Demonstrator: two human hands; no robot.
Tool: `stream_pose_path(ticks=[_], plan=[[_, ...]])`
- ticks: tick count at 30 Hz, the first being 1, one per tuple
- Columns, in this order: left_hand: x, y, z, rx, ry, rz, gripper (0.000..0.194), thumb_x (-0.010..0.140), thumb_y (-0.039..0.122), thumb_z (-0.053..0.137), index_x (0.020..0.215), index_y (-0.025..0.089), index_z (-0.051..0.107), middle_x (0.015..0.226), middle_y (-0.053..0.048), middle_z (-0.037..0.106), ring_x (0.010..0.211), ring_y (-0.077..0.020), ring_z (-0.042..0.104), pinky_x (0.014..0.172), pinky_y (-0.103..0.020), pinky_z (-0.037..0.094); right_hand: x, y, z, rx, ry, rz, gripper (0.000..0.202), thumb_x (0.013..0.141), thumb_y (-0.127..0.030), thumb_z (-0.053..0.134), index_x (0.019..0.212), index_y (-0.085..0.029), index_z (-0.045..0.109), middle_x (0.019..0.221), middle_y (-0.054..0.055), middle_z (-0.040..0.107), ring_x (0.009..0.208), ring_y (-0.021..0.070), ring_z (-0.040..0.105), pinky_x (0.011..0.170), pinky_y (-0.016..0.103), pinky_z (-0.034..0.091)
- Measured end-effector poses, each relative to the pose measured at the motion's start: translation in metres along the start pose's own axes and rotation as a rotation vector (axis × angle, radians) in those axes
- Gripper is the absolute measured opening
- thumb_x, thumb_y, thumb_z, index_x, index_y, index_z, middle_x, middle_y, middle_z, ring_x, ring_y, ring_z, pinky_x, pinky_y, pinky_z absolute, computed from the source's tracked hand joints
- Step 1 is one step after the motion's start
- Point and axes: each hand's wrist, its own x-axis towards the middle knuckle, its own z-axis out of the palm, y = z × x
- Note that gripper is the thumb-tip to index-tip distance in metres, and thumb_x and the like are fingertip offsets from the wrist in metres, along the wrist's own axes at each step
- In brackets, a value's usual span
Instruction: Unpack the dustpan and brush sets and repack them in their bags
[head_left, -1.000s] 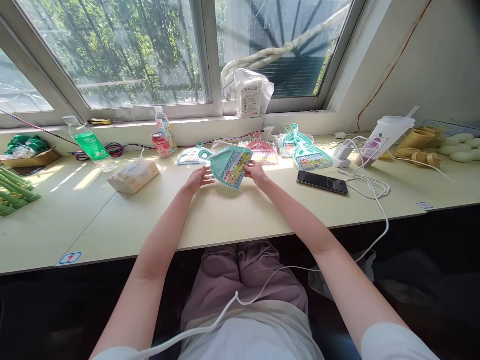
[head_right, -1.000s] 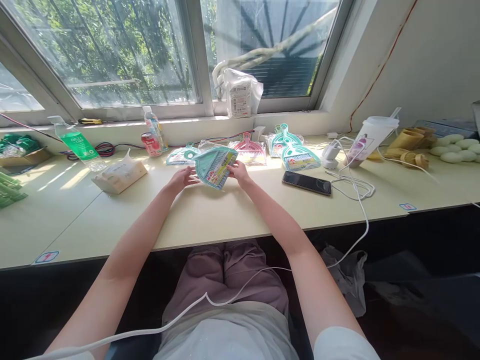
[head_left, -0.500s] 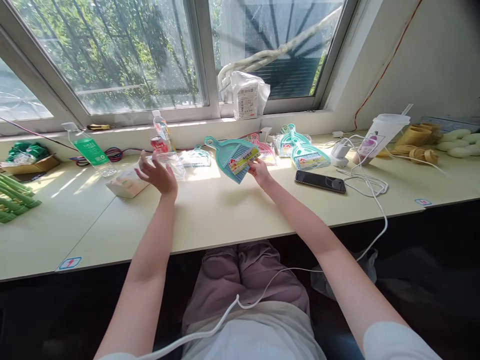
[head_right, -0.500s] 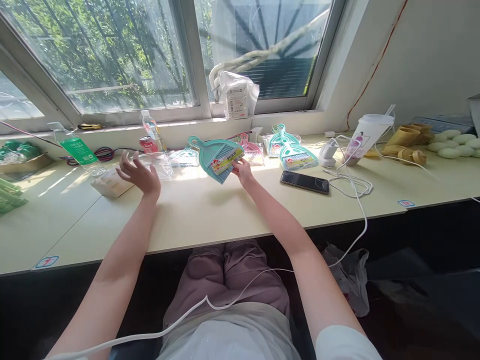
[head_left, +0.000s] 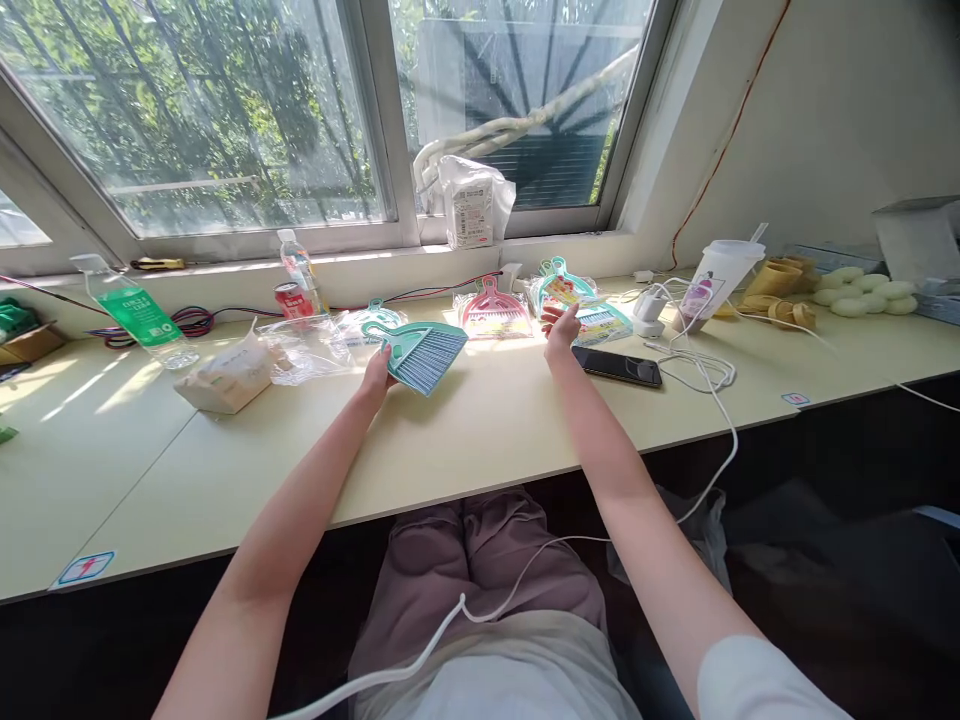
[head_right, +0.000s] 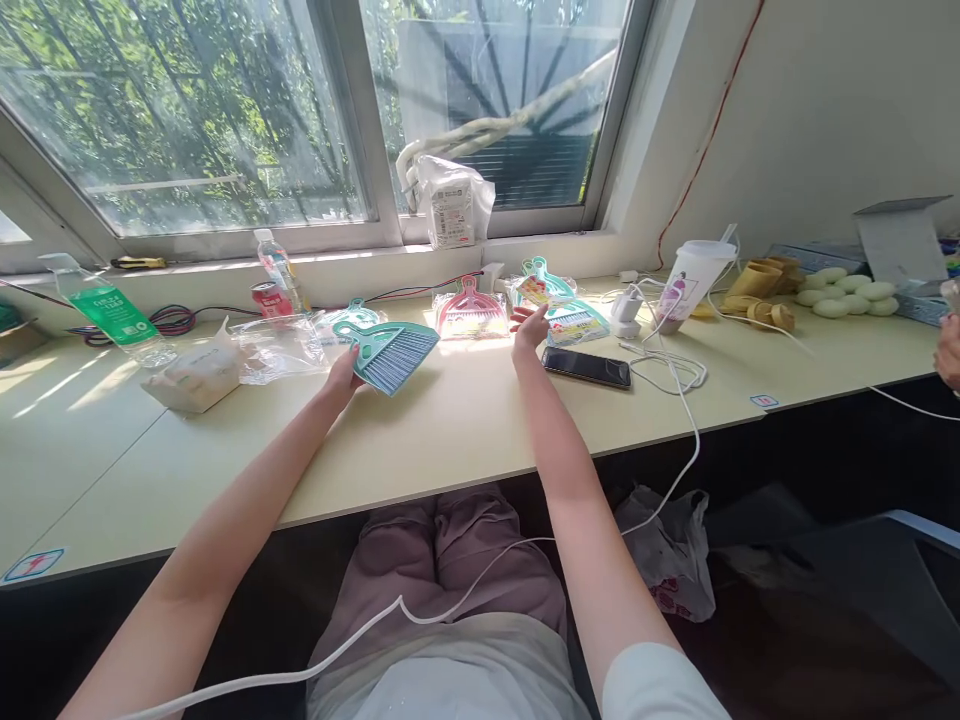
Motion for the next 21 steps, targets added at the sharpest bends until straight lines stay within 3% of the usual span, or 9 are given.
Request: stream_pose_path(ticks=[2, 4, 7, 8, 10, 12, 15, 18, 21], plan=[[-0.003, 0.0, 0.003, 0.027, -0.052, 0.001, 0.037, 0.09, 0.05, 0.053, 0.105, 0.018, 0.06, 0.077, -0.004, 0.063, 0.067, -0.0155, 0.06, 0.065, -0.03, 0.054, 0.0, 0.002, -0.009, 0.015, 0.008, 0.012, 0.031, 0.097, -0.042, 0.052, 0.108, -0.014, 0.064, 0.102, 0.007, 0.067, 0.086, 0.0155, 0.067, 0.075, 0.032, 0.056], [-0.009, -0.003, 0.01, 0.085, -0.127, 0.012, 0.041, 0.089, 0.054, 0.051, 0.105, 0.018, 0.061, 0.081, -0.004, 0.064, 0.066, -0.015, 0.059, 0.061, -0.028, 0.052, -0.004, -0.009, -0.003, 0.024, 0.01, 0.009, 0.034, 0.097, -0.043, 0.052, 0.108, -0.014, 0.065, 0.1, 0.009, 0.068, 0.085, 0.0171, 0.066, 0.073, 0.031, 0.055], [-0.021, -0.008, 0.024, 0.176, -0.242, 0.062, 0.047, 0.087, 0.06, 0.051, 0.106, 0.019, 0.062, 0.085, -0.004, 0.065, 0.067, -0.0151, 0.059, 0.057, -0.025, 0.048, -0.019, -0.044, 0.027, 0.043, 0.0, -0.067, 0.042, 0.101, -0.043, 0.039, 0.096, -0.016, 0.07, 0.091, 0.009, 0.07, 0.08, 0.0166, 0.067, 0.07, 0.026, 0.052], [-0.024, -0.01, 0.029, 0.196, -0.266, 0.084, 0.047, 0.087, 0.061, 0.051, 0.105, 0.019, 0.062, 0.084, -0.004, 0.065, 0.066, -0.015, 0.058, 0.056, -0.025, 0.046, -0.027, -0.057, 0.04, 0.042, -0.009, -0.154, 0.044, 0.102, -0.04, 0.034, 0.093, -0.017, 0.07, 0.09, 0.008, 0.071, 0.08, 0.0159, 0.067, 0.073, 0.026, 0.051], [-0.03, -0.013, 0.037, 0.219, -0.286, 0.137, 0.045, 0.088, 0.059, 0.05, 0.099, 0.018, 0.063, 0.078, -0.003, 0.062, 0.063, -0.0147, 0.055, 0.055, -0.025, 0.043, -0.044, -0.08, 0.063, -0.054, -0.048, -0.328, 0.036, 0.1, -0.037, 0.04, 0.091, -0.018, 0.069, 0.099, 0.009, 0.07, 0.092, 0.0192, 0.065, 0.077, 0.027, 0.049], [-0.032, -0.016, 0.044, 0.221, -0.257, 0.204, 0.042, 0.089, 0.057, 0.048, 0.09, 0.017, 0.061, 0.073, -0.002, 0.059, 0.063, -0.0149, 0.052, 0.058, -0.027, 0.042, -0.058, -0.094, 0.078, -0.159, -0.04, -0.394, 0.026, 0.097, -0.034, 0.047, 0.101, -0.016, 0.065, 0.109, 0.012, 0.066, 0.102, 0.0229, 0.061, 0.076, 0.029, 0.049], [-0.033, -0.017, 0.047, 0.21, -0.189, 0.37, 0.037, 0.091, 0.052, 0.047, 0.082, 0.018, 0.058, 0.076, -0.002, 0.058, 0.072, -0.0159, 0.052, 0.068, -0.028, 0.044, -0.066, -0.097, 0.086, -0.237, 0.007, -0.376, 0.028, 0.095, -0.037, 0.049, 0.108, -0.015, 0.061, 0.11, 0.014, 0.064, 0.108, 0.0265, 0.056, 0.08, 0.034, 0.048], [-0.034, -0.015, 0.045, 0.243, -0.146, 0.522, 0.036, 0.093, 0.05, 0.046, 0.08, 0.019, 0.057, 0.079, -0.002, 0.058, 0.076, -0.0159, 0.052, 0.074, -0.028, 0.043, -0.062, -0.089, 0.085, -0.235, 0.046, -0.354, 0.031, 0.095, -0.043, 0.049, 0.099, -0.015, 0.063, 0.107, 0.014, 0.064, 0.11, 0.0284, 0.053, 0.091, 0.04, 0.044], [-0.032, -0.013, 0.043, 0.242, -0.154, 0.556, 0.038, 0.092, 0.052, 0.046, 0.077, 0.019, 0.056, 0.077, -0.002, 0.057, 0.074, -0.0159, 0.051, 0.072, -0.028, 0.043, -0.056, -0.084, 0.086, -0.111, 0.011, -0.381, 0.028, 0.094, -0.041, 0.05, 0.093, -0.017, 0.064, 0.102, 0.01, 0.065, 0.104, 0.0237, 0.056, 0.091, 0.036, 0.043]])
